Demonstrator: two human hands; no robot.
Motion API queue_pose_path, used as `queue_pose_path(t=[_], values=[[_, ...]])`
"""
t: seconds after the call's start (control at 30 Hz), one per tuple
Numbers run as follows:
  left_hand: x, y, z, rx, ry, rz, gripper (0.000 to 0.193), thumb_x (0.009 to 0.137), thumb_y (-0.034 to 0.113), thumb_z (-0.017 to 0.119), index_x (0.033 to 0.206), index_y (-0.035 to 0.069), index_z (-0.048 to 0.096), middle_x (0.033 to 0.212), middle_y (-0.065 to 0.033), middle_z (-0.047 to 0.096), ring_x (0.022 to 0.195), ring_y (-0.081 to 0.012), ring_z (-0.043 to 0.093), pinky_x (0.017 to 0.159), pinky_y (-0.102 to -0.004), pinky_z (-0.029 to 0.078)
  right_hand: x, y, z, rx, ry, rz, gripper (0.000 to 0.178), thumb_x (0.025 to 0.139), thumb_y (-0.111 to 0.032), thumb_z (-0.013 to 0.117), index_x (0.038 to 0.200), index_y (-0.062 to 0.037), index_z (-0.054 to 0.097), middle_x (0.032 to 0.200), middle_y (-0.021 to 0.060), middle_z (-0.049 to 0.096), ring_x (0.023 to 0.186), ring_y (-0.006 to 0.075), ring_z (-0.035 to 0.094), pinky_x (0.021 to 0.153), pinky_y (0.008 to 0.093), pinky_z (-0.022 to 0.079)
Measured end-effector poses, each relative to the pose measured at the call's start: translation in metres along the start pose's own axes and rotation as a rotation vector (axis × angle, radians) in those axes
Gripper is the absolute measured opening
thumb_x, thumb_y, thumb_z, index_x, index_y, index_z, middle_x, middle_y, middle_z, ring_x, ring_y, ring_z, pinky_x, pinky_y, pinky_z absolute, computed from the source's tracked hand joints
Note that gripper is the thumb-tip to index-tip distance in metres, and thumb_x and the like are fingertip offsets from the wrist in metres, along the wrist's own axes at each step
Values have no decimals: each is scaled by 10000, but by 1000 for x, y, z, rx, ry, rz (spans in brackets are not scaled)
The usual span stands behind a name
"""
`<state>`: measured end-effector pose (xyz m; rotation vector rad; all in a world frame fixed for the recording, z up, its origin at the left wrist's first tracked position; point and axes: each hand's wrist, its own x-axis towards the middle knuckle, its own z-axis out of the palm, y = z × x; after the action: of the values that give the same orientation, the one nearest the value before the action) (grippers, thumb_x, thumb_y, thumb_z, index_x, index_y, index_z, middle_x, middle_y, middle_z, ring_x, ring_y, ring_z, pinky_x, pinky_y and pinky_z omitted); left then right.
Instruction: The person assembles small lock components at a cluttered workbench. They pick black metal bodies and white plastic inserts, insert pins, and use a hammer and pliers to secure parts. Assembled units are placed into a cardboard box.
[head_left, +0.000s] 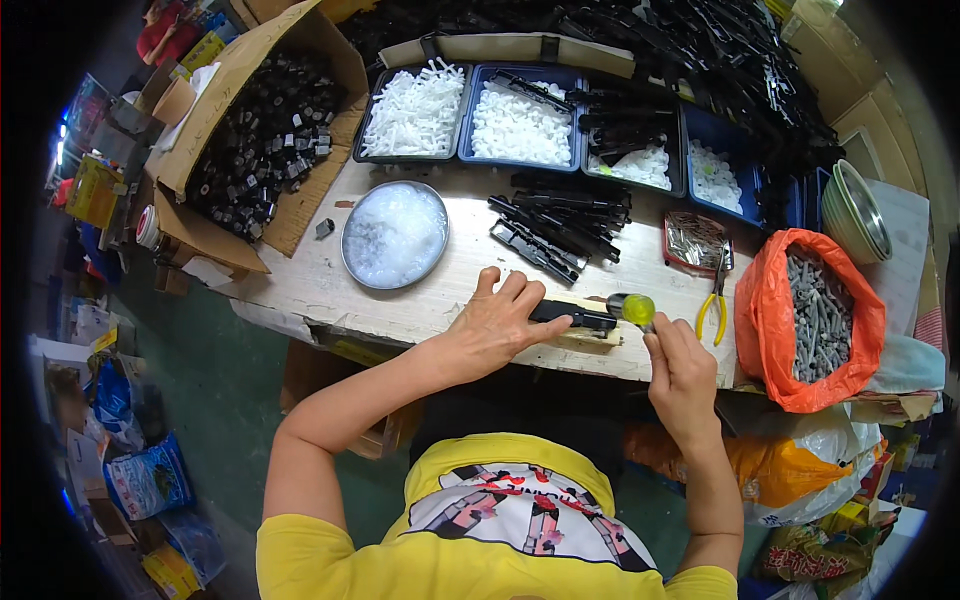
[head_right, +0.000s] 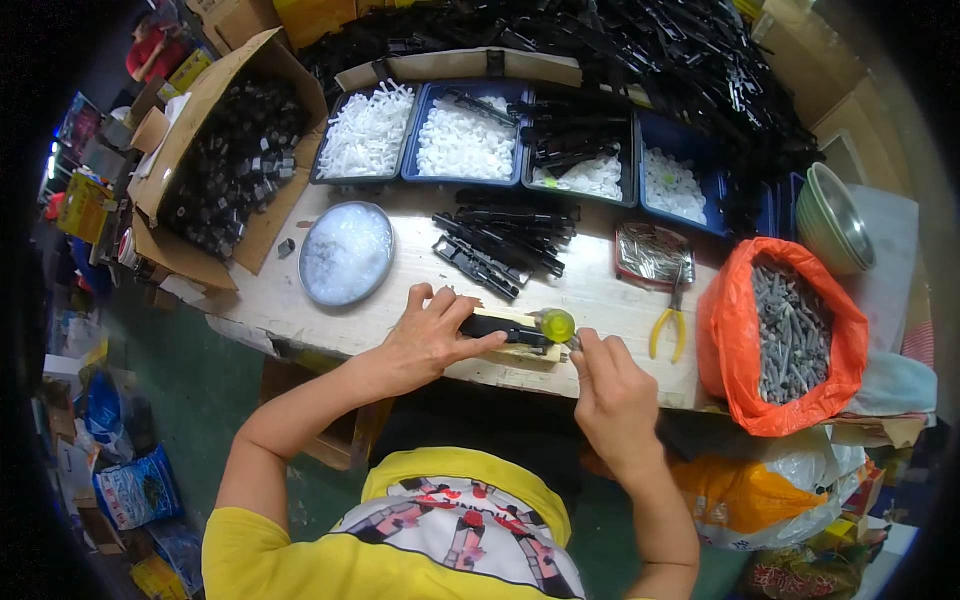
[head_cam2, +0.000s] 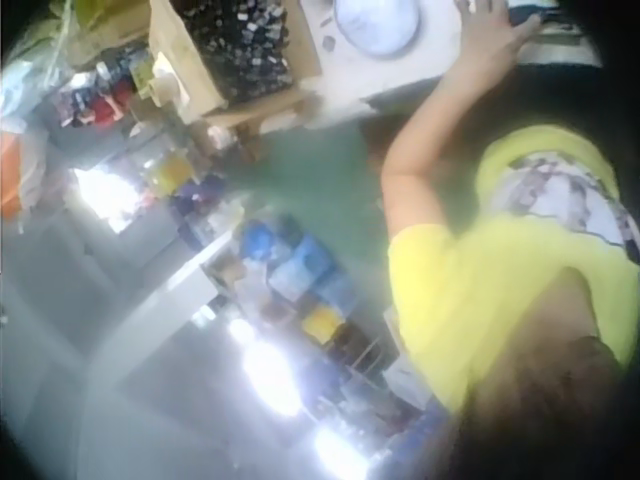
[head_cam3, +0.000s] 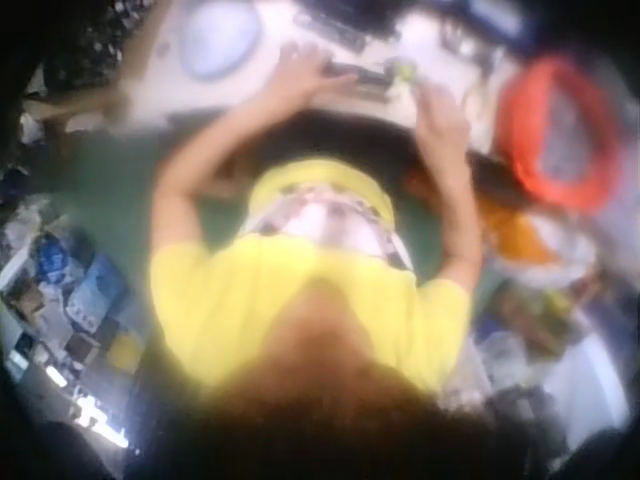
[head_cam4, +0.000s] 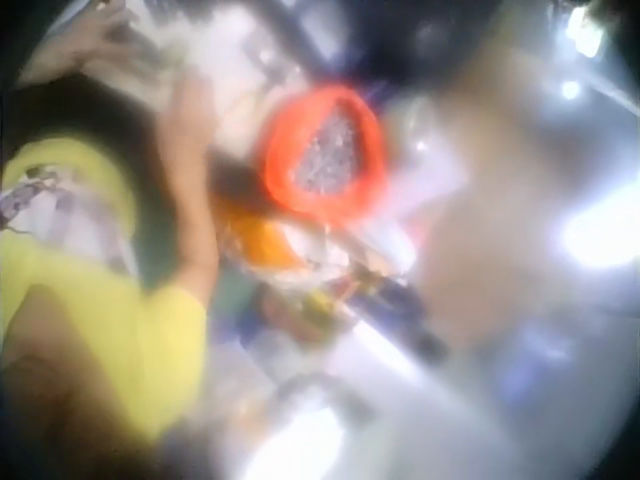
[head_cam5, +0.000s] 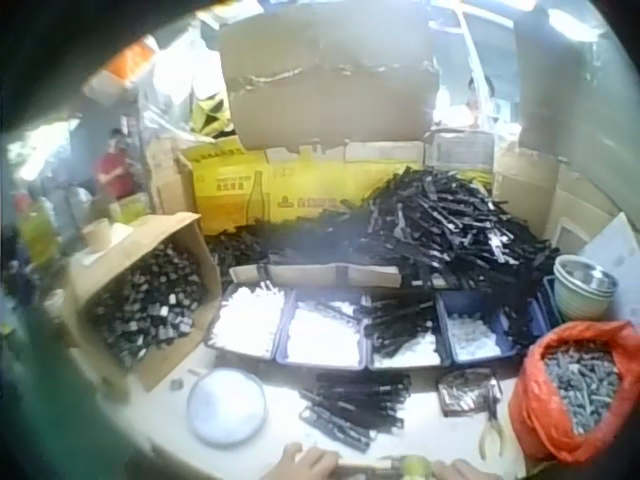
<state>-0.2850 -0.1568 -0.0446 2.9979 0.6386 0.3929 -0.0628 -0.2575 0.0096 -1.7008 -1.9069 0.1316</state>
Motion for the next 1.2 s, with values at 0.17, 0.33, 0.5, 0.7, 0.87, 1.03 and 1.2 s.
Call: queue_pose_path(t=[0.17,0.33,0.5,0.7,0.87,1.03,1.2], values=[[5,1,-5,6,-17,32,468,717,52,555,1139,254,570,1017,-114,481,907,-245,433,758,-408,283,-7,-7,12,-143,-116,-49,258,783,-54,585,1035,-16,553,696,125,509,558,275,546,486,379,420],[5,2,-5,9,-29,17,431,734,53,537,1114,249,588,965,-96,472,883,-242,426,730,-387,286,0,-14,0,-70,25,-64,173,797,-112,578,949,-35,543,690,100,526,561,268,563,478,364,440],[4,3,-7,-42,-9,13,373,723,49,559,1066,184,619,905,-92,464,903,-255,433,730,-378,334,-8,-10,22,-219,-219,-10,128,826,-156,554,889,-47,536,668,95,555,536,288,572,476,373,453],[10,-3,1,-355,166,-177,574,583,-91,577,1136,56,536,858,-111,486,792,-288,444,690,-368,398,-1,-7,16,-96,-169,13,142,841,-164,540,926,-51,550,722,116,588,559,317,577,495,390,455],[7,-1,3,-414,237,-249,609,611,-107,578,1197,6,456,818,-114,530,775,-292,466,694,-377,412,17,-27,14,86,60,-42,142,835,-143,547,946,-54,551,747,121,586,579,315,579,501,383,456],[3,3,6,-441,324,-319,635,626,-101,603,1227,-6,421,832,-116,558,778,-282,481,699,-365,420,35,-20,37,-201,-257,21,135,844,-174,527,934,-74,546,686,126,593,540,322,580,489,406,457],[-7,10,20,-511,476,-370,685,642,-40,640,1269,-12,364,957,-138,557,852,-284,489,754,-370,386,44,-24,43,-127,-182,-20,148,855,-209,517,894,-71,555,686,130,604,551,331,583,506,436,455]])
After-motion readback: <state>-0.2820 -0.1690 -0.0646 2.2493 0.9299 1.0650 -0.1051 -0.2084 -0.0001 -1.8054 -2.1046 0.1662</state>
